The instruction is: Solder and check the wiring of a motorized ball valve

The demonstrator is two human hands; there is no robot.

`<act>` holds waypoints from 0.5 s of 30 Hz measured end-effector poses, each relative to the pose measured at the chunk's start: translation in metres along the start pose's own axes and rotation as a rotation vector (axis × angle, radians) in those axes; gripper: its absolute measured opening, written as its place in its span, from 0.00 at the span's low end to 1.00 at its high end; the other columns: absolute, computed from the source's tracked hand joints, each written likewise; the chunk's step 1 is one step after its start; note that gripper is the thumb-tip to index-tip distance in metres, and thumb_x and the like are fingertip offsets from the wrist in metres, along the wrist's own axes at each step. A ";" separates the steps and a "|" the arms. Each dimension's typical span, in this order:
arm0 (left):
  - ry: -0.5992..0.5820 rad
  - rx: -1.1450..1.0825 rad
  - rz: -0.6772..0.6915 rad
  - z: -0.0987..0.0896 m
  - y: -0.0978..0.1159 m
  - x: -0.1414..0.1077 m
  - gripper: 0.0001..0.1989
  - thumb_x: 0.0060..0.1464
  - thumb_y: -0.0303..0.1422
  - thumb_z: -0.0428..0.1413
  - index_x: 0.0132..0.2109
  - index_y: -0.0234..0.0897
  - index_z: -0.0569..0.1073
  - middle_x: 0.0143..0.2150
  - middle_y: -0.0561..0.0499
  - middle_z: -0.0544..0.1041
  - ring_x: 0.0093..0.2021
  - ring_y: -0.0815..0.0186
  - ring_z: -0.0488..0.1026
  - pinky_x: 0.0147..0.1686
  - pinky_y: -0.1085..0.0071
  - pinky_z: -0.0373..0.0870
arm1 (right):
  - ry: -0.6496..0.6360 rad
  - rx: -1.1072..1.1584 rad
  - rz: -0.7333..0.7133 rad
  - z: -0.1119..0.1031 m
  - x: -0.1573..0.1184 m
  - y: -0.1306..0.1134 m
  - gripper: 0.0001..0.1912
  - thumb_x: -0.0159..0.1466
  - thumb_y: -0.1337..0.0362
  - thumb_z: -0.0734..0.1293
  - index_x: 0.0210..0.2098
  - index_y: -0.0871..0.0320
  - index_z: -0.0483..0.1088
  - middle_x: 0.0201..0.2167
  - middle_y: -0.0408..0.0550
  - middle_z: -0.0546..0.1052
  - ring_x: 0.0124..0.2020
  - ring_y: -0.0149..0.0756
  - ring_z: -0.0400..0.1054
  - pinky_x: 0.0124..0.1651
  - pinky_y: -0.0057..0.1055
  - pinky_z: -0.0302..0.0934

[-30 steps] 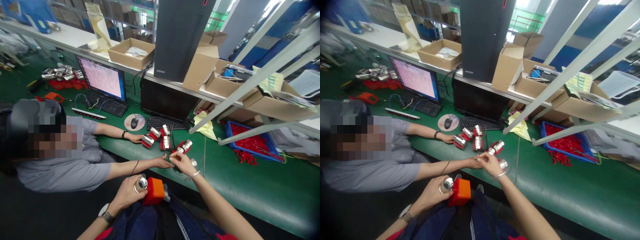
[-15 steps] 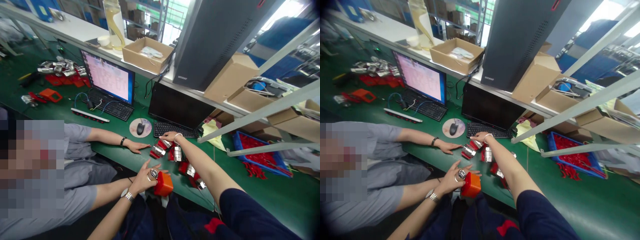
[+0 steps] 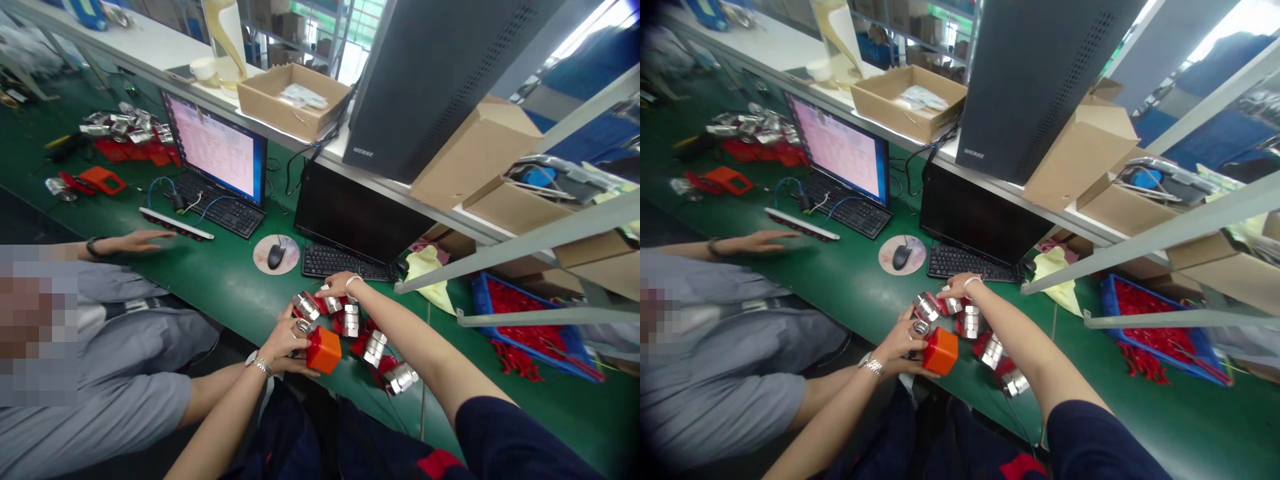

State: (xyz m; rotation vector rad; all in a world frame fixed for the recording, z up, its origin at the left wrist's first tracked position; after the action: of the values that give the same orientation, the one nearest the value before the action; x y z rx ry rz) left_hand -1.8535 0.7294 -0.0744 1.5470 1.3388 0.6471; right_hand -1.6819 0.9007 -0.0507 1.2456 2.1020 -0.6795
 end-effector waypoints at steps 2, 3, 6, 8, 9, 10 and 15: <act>0.009 0.021 -0.019 0.006 0.002 0.001 0.16 0.39 0.34 0.68 0.39 0.35 0.81 0.68 0.40 0.63 0.69 0.39 0.55 0.66 0.46 0.53 | -0.016 0.000 -0.021 0.003 -0.005 0.003 0.41 0.54 0.27 0.64 0.50 0.52 0.78 0.53 0.56 0.79 0.54 0.59 0.72 0.53 0.43 0.65; 0.007 0.028 -0.024 0.009 0.003 0.001 0.16 0.39 0.34 0.68 0.39 0.35 0.81 0.69 0.40 0.62 0.69 0.39 0.54 0.66 0.46 0.53 | -0.027 0.003 -0.034 0.003 -0.007 0.005 0.42 0.54 0.27 0.64 0.49 0.53 0.79 0.52 0.56 0.79 0.53 0.58 0.73 0.53 0.43 0.65; -0.007 0.038 -0.029 0.018 0.005 0.000 0.17 0.39 0.34 0.68 0.40 0.35 0.81 0.71 0.39 0.58 0.70 0.38 0.52 0.67 0.46 0.51 | -0.078 0.022 -0.067 0.004 -0.010 0.011 0.42 0.53 0.27 0.66 0.49 0.55 0.79 0.52 0.57 0.79 0.53 0.57 0.73 0.52 0.40 0.66; -0.016 0.035 -0.028 0.025 0.007 -0.001 0.17 0.39 0.33 0.68 0.40 0.35 0.81 0.72 0.39 0.57 0.71 0.38 0.49 0.68 0.46 0.47 | -0.129 0.049 -0.086 0.007 -0.009 0.015 0.42 0.53 0.27 0.66 0.49 0.56 0.79 0.52 0.56 0.79 0.52 0.55 0.73 0.51 0.39 0.66; -0.019 0.031 -0.029 0.028 0.008 -0.002 0.17 0.39 0.32 0.68 0.40 0.34 0.81 0.73 0.39 0.56 0.72 0.38 0.48 0.69 0.45 0.45 | -0.160 0.066 -0.099 0.010 -0.009 0.017 0.42 0.54 0.28 0.66 0.49 0.55 0.79 0.51 0.54 0.79 0.51 0.53 0.74 0.50 0.38 0.67; -0.022 0.025 -0.031 0.032 0.009 -0.002 0.17 0.39 0.32 0.68 0.40 0.34 0.81 0.73 0.39 0.55 0.72 0.38 0.48 0.69 0.45 0.44 | -0.190 0.085 -0.114 0.013 -0.008 0.019 0.40 0.56 0.28 0.65 0.50 0.55 0.79 0.51 0.53 0.80 0.50 0.50 0.75 0.50 0.37 0.67; -0.067 -0.046 -0.007 0.052 0.017 0.000 0.14 0.40 0.31 0.68 0.38 0.36 0.81 0.61 0.42 0.72 0.72 0.44 0.51 0.69 0.53 0.53 | -0.289 0.140 -0.170 0.029 -0.009 0.026 0.35 0.62 0.33 0.64 0.53 0.56 0.75 0.51 0.53 0.79 0.48 0.42 0.75 0.51 0.38 0.68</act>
State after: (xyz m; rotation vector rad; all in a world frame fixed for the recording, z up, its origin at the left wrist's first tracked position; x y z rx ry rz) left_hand -1.8009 0.7137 -0.0801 1.5137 1.2700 0.6127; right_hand -1.6483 0.8868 -0.0673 0.9784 1.9588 -1.0332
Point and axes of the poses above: each hand's wrist, its own x-axis towards the middle knuckle, its own z-axis out of the palm, y = z × x, the point moved 5 cm from there along x, towards the middle knuckle
